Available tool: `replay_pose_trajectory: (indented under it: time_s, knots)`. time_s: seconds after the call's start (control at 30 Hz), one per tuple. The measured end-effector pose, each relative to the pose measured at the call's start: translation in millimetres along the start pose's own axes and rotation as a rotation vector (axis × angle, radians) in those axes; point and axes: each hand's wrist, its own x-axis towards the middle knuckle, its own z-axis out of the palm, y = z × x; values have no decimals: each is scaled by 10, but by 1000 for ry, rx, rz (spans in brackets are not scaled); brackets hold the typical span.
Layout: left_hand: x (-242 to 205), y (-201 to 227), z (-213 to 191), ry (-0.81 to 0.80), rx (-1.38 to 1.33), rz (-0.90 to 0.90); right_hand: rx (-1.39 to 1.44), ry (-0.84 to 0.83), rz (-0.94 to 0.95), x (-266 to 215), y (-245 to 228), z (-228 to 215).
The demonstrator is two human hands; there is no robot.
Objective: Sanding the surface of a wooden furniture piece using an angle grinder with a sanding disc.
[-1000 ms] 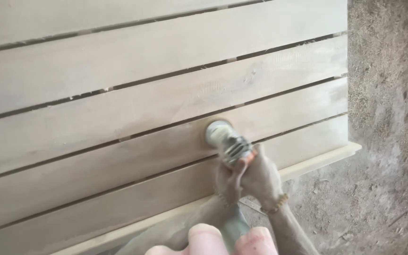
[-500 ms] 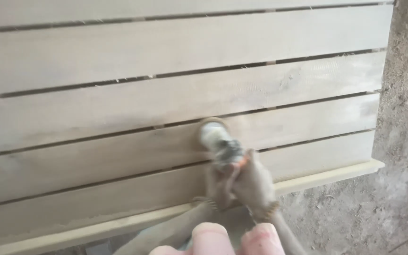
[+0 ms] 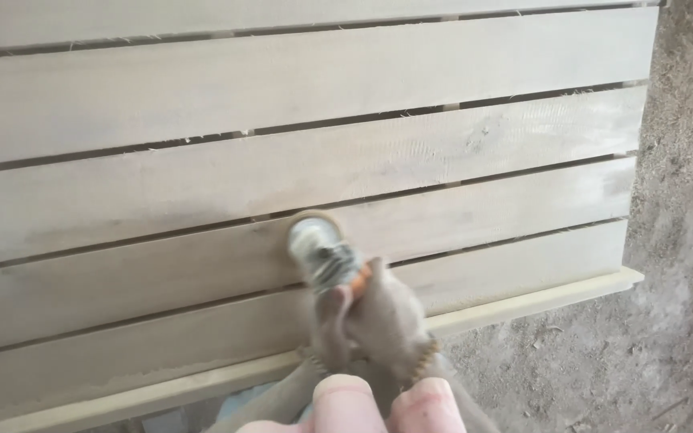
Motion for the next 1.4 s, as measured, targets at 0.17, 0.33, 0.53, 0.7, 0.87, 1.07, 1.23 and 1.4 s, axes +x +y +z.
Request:
replay_pose_trajectory:
  time_s: [0.17,0.33,0.53,0.7,0.87,1.07,1.23,1.4]
  knots:
    - [259,-306,775,-169,290,-33,-73,-44,-3,122,199,-144]
    - [318,-272,1132,-353,336,-159,84,68,53,-85,-60,-392]
    - [218,-278,852,-341,429,-21,-32,129,-45,73,579,63]
    - [158,-496,876,-272,435,-54,-22,57,48,83,694,-3]
    - [278,-861,1222,-196,393,-19,-56,13,77,351,806,-432]
    - [387,-1382,1856,-231,444,-50,-49,57,-18,671,1243,-1075]
    - [557,-1754,2261,-385,401,-94,19,119,107,887,1514,-1448]
    - [586,-1606,1992,-395,740,-58,237,96,-416,997,1692,-1151]
